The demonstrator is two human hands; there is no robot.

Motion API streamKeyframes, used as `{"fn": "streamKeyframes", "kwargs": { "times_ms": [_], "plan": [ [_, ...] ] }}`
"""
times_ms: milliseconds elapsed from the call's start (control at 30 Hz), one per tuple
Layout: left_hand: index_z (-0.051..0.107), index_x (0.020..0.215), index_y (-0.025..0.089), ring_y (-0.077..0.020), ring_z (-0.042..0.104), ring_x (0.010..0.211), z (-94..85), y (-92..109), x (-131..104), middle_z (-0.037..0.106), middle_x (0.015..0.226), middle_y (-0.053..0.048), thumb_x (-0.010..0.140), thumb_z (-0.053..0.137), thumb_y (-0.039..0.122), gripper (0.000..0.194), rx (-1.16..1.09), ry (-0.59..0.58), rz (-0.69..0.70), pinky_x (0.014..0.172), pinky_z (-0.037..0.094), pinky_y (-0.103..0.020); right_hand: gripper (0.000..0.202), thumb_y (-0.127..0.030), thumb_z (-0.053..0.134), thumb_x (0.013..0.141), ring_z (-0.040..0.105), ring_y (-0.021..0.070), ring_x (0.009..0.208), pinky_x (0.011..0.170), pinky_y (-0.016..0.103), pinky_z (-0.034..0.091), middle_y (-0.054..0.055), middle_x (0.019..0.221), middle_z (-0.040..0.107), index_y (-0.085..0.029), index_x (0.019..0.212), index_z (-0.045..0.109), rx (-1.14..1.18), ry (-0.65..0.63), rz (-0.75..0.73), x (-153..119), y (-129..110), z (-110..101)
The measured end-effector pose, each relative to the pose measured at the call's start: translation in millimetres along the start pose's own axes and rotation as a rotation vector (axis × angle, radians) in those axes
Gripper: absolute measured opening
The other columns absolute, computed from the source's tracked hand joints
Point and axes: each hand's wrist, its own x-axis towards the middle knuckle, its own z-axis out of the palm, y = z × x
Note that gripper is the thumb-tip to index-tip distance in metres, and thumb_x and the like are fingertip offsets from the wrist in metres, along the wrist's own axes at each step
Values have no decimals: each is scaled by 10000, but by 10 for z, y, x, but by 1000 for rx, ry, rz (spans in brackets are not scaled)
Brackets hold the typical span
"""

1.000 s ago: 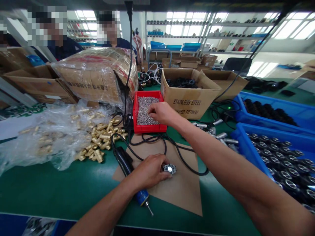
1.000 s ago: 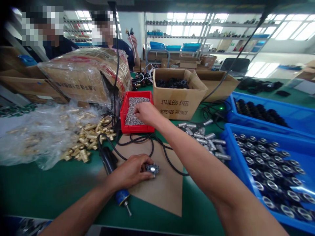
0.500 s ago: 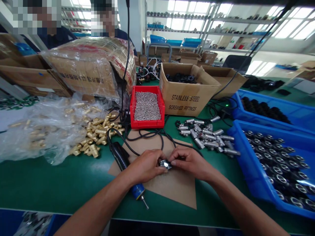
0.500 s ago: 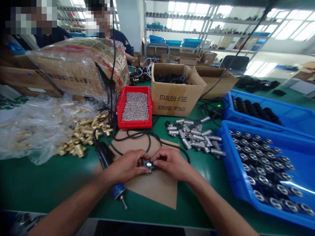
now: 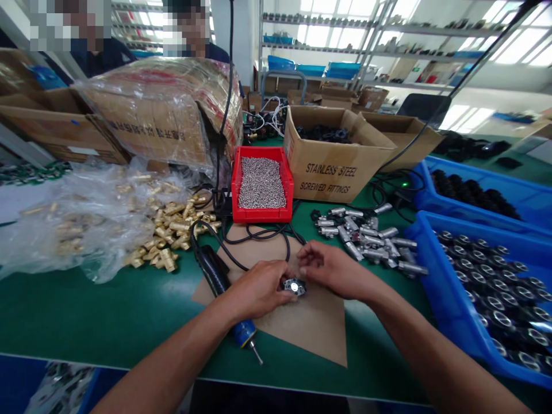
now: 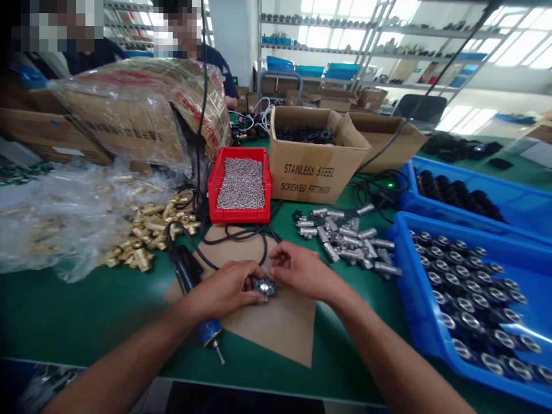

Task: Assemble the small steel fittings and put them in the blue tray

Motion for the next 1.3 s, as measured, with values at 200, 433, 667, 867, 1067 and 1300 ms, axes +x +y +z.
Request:
{"fn": "streamKeyframes", "kwargs": {
  "times_ms": [200,433,667,867,1067,1300],
  "plan": [
    [637,951,199,-177,602,757,-20,49,-5,664,847,-13,744,718,309,248,-14,-23,-21,614,401,-245,244,-124,471,907,573,245,1087,896,378,467,125,1098,664,-152,1071,649,-780,320,-375,920,-620,-21],
    [632,942,185,-169,595,742,-11,56,8,657,872,-19,755,676,289,218,-23,-38,-23,627,402,-251,278,-68,445,890,656,303,962,806,452,516,226,1038,697,-58,1018,692,-956,262,-237,1773,-823,-43],
    [632,945,198,-171,590,732,4,59,14,657,854,-8,737,674,274,226,-21,-38,-39,631,397,-260,267,-102,475,858,658,309,951,799,457,507,215,1027,703,-78,1010,693,-915,304,-257,1748,-810,-109],
    [630,944,190,-169,586,753,-19,78,-5,647,863,-11,741,683,273,225,-17,-33,-16,639,399,-253,196,-226,515,842,646,268,908,789,383,496,158,955,710,-120,914,663,-761,406,-301,1509,-857,-135],
    [638,947,191,-174,582,751,-43,117,-23,644,859,-17,737,694,292,239,-4,-18,-34,637,401,-254,81,-157,598,695,647,159,579,541,256,497,60,659,693,-160,631,548,74,347,-169,1067,-615,-85],
    [620,961,195,-187,600,759,0,72,-9,664,861,-14,765,651,310,229,34,-31,-31,644,398,-264,165,-141,679,577,694,171,628,452,193,497,30,711,680,-152,581,515,683,324,-11,435,-149,98]
  ]
}}
